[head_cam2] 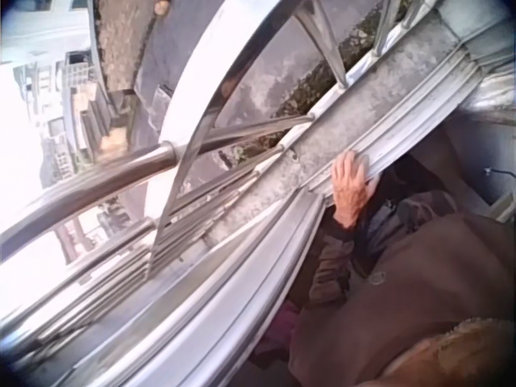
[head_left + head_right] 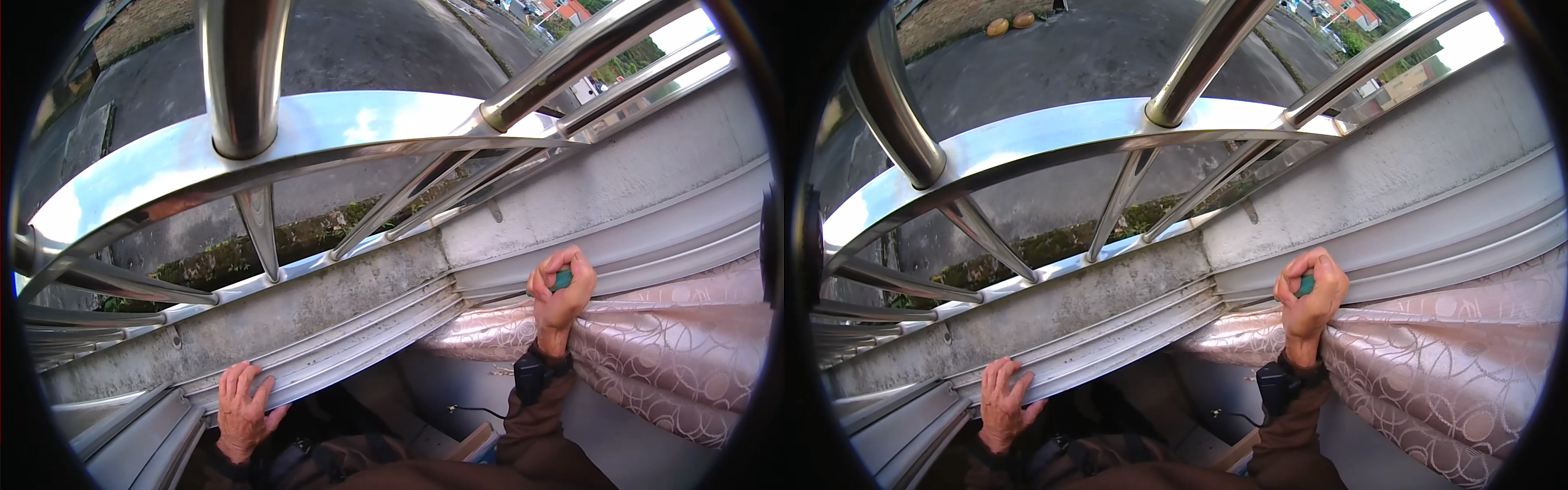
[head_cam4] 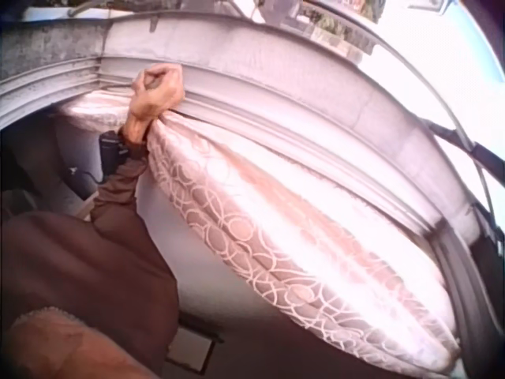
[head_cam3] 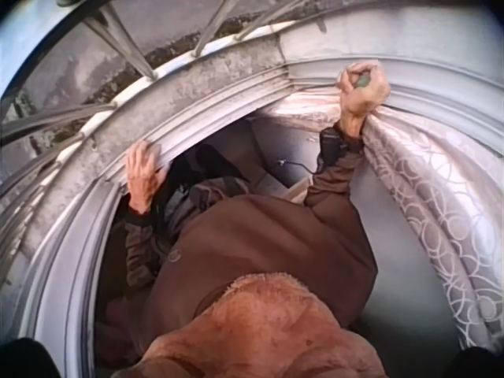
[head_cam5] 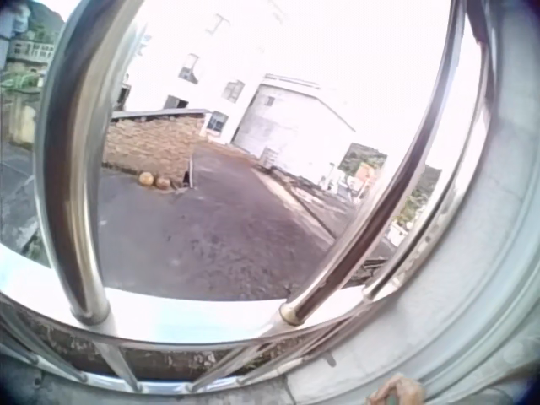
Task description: Cleaning the window track and frame using a screwdriver and a cloth.
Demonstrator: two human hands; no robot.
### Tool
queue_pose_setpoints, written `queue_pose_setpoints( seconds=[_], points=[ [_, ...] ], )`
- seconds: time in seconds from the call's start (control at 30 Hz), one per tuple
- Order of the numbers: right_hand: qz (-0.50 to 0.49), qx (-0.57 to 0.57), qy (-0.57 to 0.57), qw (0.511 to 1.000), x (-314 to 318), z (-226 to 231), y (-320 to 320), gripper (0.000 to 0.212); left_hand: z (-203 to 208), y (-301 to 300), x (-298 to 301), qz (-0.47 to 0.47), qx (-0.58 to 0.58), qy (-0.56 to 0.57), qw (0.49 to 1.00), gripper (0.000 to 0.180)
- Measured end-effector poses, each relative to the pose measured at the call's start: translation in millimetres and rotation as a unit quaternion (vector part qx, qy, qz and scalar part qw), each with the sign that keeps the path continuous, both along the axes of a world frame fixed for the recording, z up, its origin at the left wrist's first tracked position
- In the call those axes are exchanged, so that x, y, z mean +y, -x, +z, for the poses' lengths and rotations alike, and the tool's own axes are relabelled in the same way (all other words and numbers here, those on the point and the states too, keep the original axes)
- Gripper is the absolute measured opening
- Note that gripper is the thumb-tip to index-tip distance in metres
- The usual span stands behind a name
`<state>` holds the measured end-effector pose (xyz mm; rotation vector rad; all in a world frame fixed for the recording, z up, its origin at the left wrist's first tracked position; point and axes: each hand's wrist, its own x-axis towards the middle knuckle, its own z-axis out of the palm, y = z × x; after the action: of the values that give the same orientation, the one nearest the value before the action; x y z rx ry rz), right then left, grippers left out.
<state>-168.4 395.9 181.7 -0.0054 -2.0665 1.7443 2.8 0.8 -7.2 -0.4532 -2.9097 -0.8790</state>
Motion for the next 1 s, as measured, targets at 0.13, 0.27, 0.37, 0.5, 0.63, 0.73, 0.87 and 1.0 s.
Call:
queue_pose_setpoints(
  seconds=[0.13,0.27,0.37,0.5,0.63,0.73,0.87,1.0],
  points=[
    [0.006,-0.018,0.001,1.0,-2,-2,6,0.037,0,0,0,0.001,-0.002,0.003,1.0,0.056],
    [0.01,-0.031,-0.002,0.999,-8,-3,9,0.037,0,-1,-1,0.001,-0.002,0.003,1.0,0.057],
    [0.007,-0.005,-0.006,1.0,-8,-5,2,0.039,-1,-3,0,0.0,-0.006,0.002,1.0,0.058],
    [0.046,0.059,0.004,0.997,0,-17,-28,0.041,0,-5,1,-0.003,-0.01,0.004,1.0,0.059],
    [0.099,0.155,-0.065,0.981,-9,-43,-63,0.046,-1,-9,-1,0.002,-0.009,-0.002,1.0,0.059],
    [0.061,0.2,0.018,0.978,12,-71,-76,0.046,1,-4,-2,-0.013,-0.005,-0.003,1.0,0.059],
    [0.03,0.14,-0.006,0.99,4,-52,-57,0.045,-2,-3,0,-0.001,0.004,-0.01,1.0,0.056],
    [0.0,0.116,-0.018,0.993,-7,-21,-38,0.042,0,-3,1,0.0,0.002,-0.003,1.0,0.054]
  ],
)
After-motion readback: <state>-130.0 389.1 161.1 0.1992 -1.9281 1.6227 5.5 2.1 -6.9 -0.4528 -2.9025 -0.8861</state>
